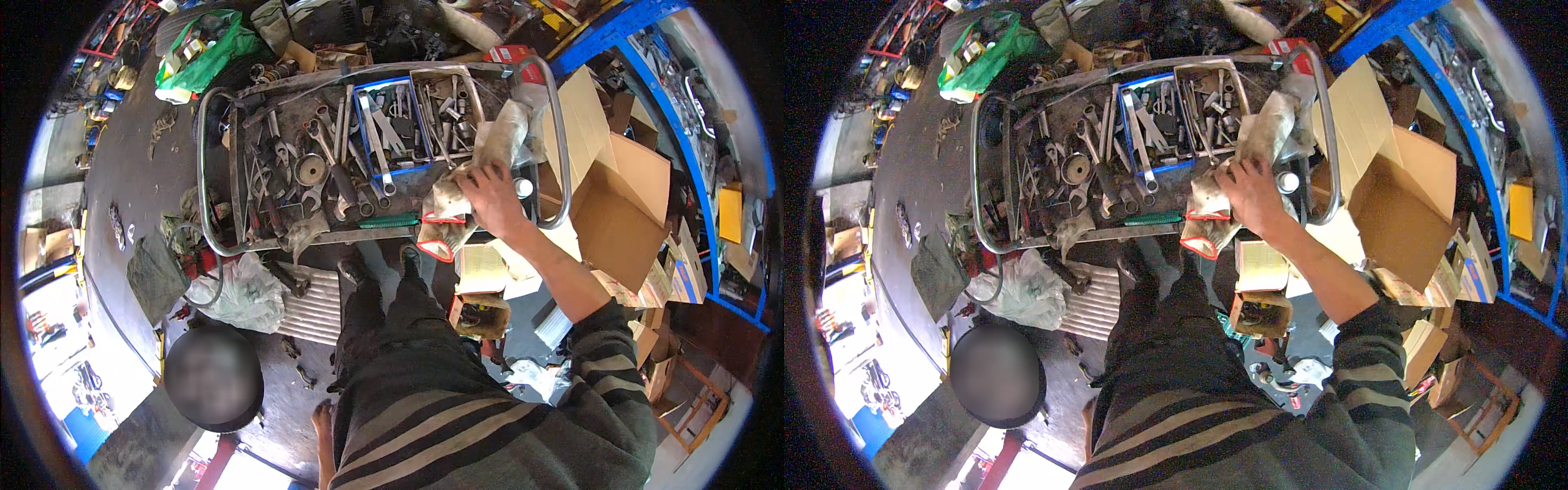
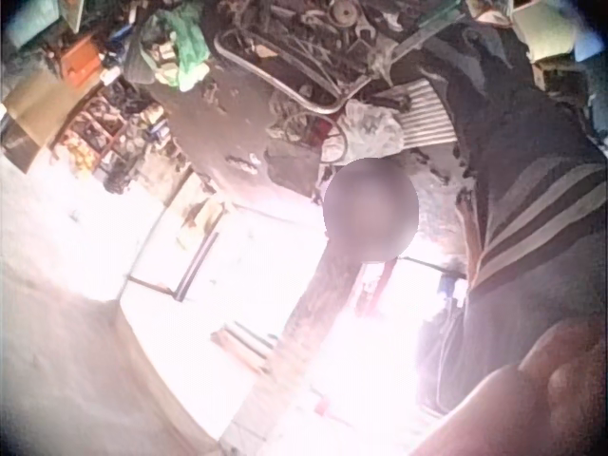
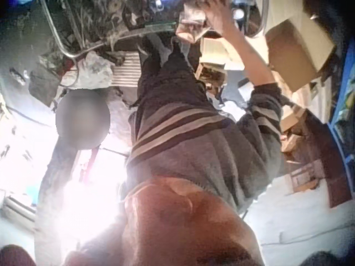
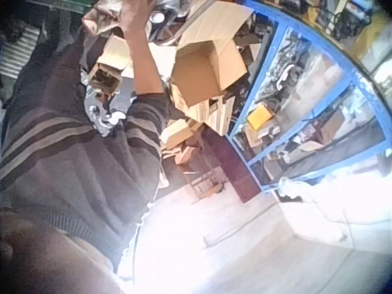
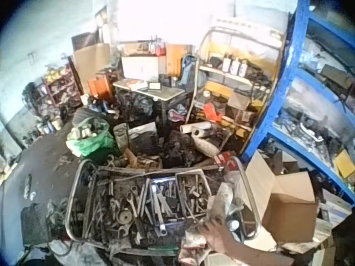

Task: The person retrieves small metal parts from a plastic bag and places them into a white bucket. They then walk to a tool cart, open a green socket set case, and select a socket to attach to a ratchet handle. The person continues to sort through boxes and tool drawers, handling various small parts and tools.

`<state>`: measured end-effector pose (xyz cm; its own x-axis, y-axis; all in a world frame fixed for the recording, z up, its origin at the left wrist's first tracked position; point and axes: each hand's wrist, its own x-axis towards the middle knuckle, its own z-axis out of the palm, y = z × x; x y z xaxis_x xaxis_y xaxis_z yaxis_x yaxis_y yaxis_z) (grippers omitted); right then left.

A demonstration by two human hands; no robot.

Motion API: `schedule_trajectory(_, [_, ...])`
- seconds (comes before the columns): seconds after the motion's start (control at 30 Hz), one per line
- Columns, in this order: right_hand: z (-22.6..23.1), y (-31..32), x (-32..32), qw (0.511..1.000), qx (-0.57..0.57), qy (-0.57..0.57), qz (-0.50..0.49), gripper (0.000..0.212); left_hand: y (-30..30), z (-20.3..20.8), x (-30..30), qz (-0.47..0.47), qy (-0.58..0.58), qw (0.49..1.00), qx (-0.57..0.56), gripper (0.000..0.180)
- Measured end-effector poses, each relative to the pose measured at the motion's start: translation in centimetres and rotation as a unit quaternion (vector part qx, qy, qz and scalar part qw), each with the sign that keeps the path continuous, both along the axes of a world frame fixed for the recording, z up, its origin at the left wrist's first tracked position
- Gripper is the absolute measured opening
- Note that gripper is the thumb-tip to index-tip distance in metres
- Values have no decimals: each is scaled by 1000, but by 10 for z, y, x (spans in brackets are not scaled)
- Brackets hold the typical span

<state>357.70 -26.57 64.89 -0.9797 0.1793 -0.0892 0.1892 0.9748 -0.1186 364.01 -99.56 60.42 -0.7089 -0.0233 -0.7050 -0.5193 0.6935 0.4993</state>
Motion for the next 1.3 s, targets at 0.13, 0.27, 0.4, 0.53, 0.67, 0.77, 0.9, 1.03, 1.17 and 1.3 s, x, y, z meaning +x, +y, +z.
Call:
schedule_trajectory(0.13, [1, -21, -6, 988, 22, -136, 66, 78, 55, 9, -42, 59, 30, 998, 19, 39])
schedule_trajectory(0.27, [4, -57, -24, 996, -84, 30, 21, 83, 109, 39, -93, 120, 47, 990, 64, 45])
schedule_trajectory(0.4, [4, -103, -67, 987, -160, 14, 9, 73, 158, 84, -101, 196, 24, 968, 157, 43])
schedule_trajectory(0.53, [-1, -151, -117, 976, -205, 78, -4, 58, 168, 100, -95, 276, 3, 940, 200, 40])
schedule_trajectory(0.67, [-13, -210, -169, 958, -273, 83, 33, 55, 145, 102, -77, 351, -1, 913, 207, 38])
schedule_trajectory(0.77, [-29, -255, -216, 952, -291, 82, -38, 51, 130, 102, -65, 341, 28, 912, 227, 37])
schedule_trajectory(0.9, [-47, -287, -279, 935, -305, -5, -183, 57, 118, 108, -58, 301, 53, 934, 186, 41])
schedule_trajectory(1.03, [-50, -309, -292, 970, -116, 132, -170, 59, 110, 116, -50, 306, 92, 929, 184, 37])
schedule_trajectory(1.17, [-48, -335, -309, 971, -176, 26, -158, 64, 100, 115, -50, 343, 71, 912, 215, 32])
schedule_trajectory(1.3, [-40, -345, -323, 928, -241, 8, -286, 57, 89, 112, -58, 356, 88, 900, 235, 30])
